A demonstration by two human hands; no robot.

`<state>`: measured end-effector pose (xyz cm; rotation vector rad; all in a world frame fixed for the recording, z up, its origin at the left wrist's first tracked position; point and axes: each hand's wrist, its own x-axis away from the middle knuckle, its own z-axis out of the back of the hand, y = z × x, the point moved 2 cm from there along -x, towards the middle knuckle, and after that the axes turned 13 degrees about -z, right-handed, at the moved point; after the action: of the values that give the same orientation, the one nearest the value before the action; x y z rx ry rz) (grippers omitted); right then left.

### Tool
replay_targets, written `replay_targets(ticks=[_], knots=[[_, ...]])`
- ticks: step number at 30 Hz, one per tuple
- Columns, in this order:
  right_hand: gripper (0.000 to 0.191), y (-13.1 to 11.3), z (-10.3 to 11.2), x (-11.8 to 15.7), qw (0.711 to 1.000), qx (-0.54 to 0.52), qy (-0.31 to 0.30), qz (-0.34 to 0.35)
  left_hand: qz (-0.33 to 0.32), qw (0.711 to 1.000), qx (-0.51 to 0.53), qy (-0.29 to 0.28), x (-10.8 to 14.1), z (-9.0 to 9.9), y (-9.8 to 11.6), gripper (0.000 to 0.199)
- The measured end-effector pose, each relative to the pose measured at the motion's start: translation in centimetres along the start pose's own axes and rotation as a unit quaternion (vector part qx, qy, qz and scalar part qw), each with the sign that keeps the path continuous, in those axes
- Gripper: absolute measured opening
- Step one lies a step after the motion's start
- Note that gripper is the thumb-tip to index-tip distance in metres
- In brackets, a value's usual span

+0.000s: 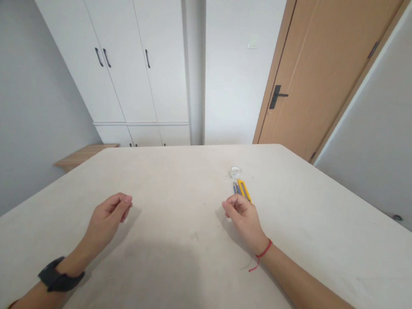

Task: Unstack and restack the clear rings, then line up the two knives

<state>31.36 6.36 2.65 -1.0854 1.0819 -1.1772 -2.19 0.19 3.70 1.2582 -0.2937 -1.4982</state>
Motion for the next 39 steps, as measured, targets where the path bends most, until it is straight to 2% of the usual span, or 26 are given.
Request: replay_targets(ticks=[13,23,32,35,39], knots=[[0.039,0.71,0.11,-0.14,1.000,0.023,-0.015,0.014,0.010,1.000,0.005,-0.006,0.06,-0.12,-0.27,0.036],[0.038,0.38,-0.04,0.06,0.999,0.029,-0.019,0.023,0.011,1.000,-0.001,-0.016,0.02,-0.14,-0.67,0.037],[0.038,0.15,0.02,0.21,0.999,0.022,-0.021,0.025,-0.008,0.998,-0.069,0.000,-0.19,0.40,-0.47,0.042],[0.038,0.05,0.01,0.23,0.999,0.021,-0.020,0.029,-0.012,0.996,-0.093,-0.012,-0.18,0.40,-0.67,0.044],[0.039,0.26,0.19,0.02,0.999,0.022,-0.014,0.027,-0.031,0.991,-0.116,-0.063,-0.07,0.16,-0.85,0.045]])
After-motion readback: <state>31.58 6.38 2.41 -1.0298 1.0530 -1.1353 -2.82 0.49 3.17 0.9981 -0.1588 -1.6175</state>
